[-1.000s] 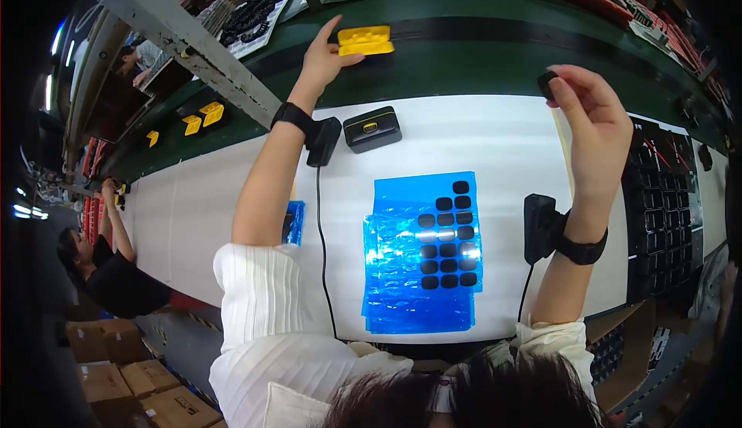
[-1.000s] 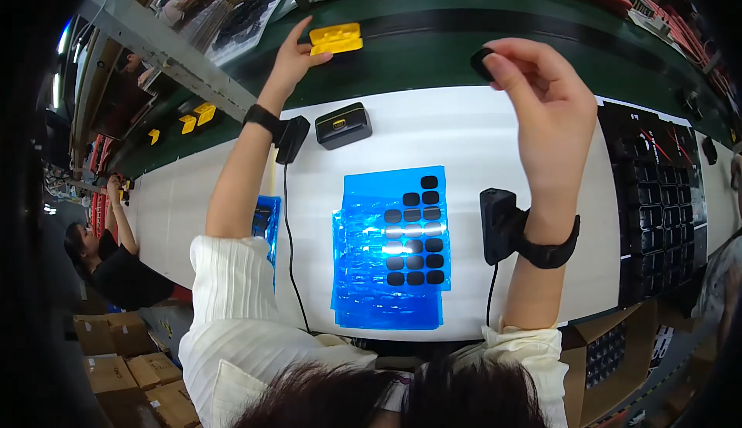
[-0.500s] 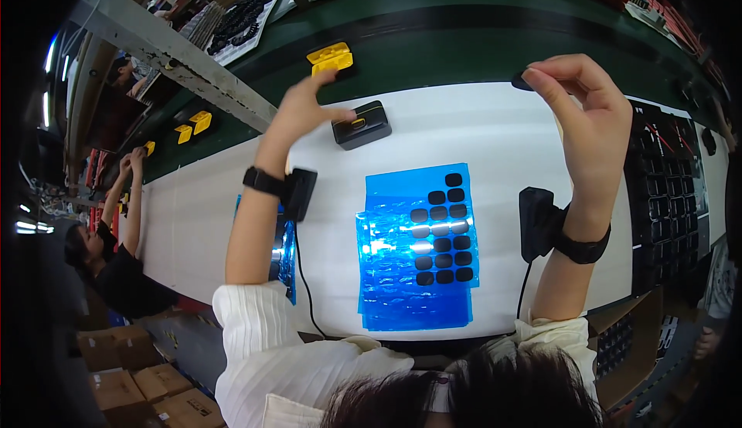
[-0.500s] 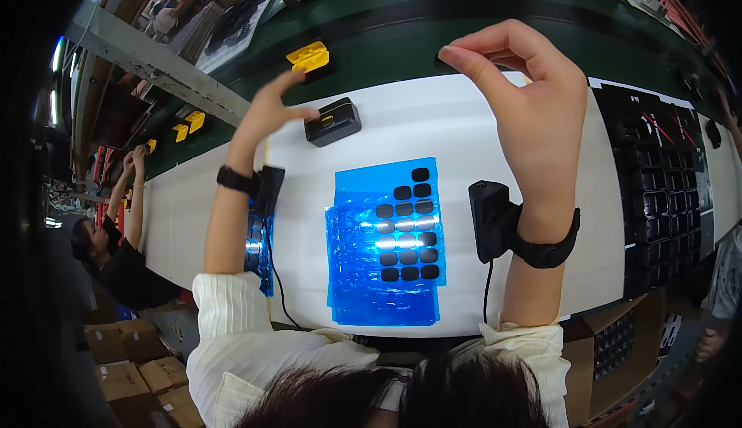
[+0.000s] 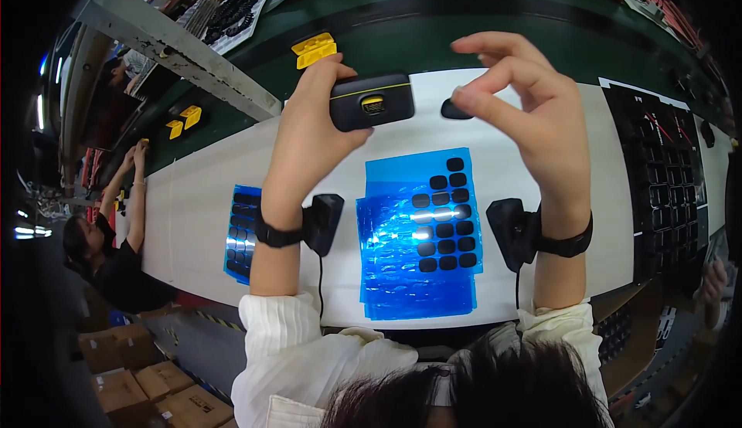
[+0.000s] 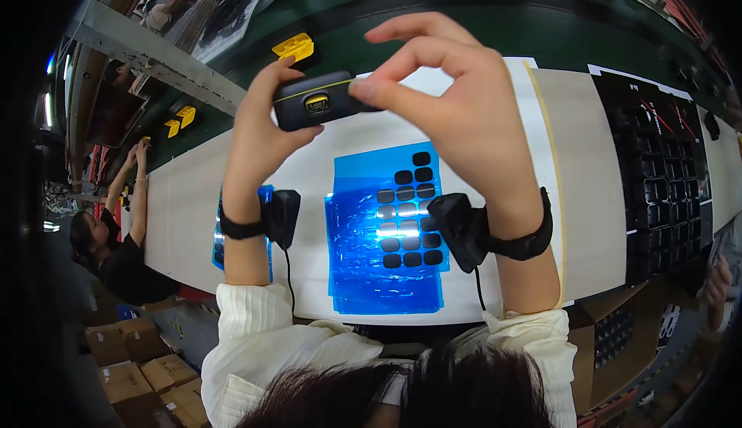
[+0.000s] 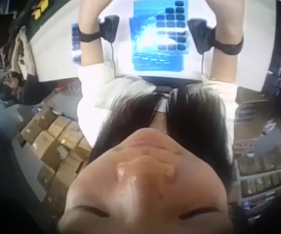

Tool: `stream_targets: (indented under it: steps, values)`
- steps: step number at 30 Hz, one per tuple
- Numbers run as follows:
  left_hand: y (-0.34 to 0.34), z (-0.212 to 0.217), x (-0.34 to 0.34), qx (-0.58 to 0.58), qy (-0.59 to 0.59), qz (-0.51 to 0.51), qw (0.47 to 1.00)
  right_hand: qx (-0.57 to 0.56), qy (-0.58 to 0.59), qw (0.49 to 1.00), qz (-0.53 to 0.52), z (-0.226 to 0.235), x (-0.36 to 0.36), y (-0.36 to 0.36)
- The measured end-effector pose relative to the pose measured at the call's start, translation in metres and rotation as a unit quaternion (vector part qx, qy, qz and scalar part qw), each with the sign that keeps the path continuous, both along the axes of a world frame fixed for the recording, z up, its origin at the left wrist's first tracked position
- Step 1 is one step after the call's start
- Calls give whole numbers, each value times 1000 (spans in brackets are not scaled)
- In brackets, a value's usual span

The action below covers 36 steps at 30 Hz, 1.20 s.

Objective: The person peels a black sticker from a blue sheet and presses it onto the back of a black case before placing a yellow case onto the conveyor belt. They repeat this process several times, occasionally peeling a sticker to clean a sensor on their wrist.

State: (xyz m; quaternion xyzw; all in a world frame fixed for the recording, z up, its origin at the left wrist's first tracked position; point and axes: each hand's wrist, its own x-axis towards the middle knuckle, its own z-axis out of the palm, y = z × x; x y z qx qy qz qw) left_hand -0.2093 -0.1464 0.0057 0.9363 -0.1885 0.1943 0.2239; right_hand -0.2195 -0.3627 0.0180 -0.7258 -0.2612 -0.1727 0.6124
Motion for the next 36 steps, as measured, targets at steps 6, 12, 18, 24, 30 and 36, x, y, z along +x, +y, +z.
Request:
stream_targets:
  steps: [6,12,18,24,30,36]
  values:
    - [-19,18,-30,-221,96,-82,967,77,93,983,137,-9,-3,21]
    - [-13,15,-28,-227,74,-130,962,70,143,974,160,-6,-2,27]
    - [-8,13,-29,-201,77,-135,967,64,164,973,147,-11,-3,31]
    - [-7,14,-31,-199,88,-141,966,56,142,979,138,-10,-5,32]
    - [-7,16,-30,-200,85,-142,966,65,146,977,141,-10,-4,33]
    - [-7,14,-30,-209,84,-139,964,45,101,988,110,-15,-3,34]
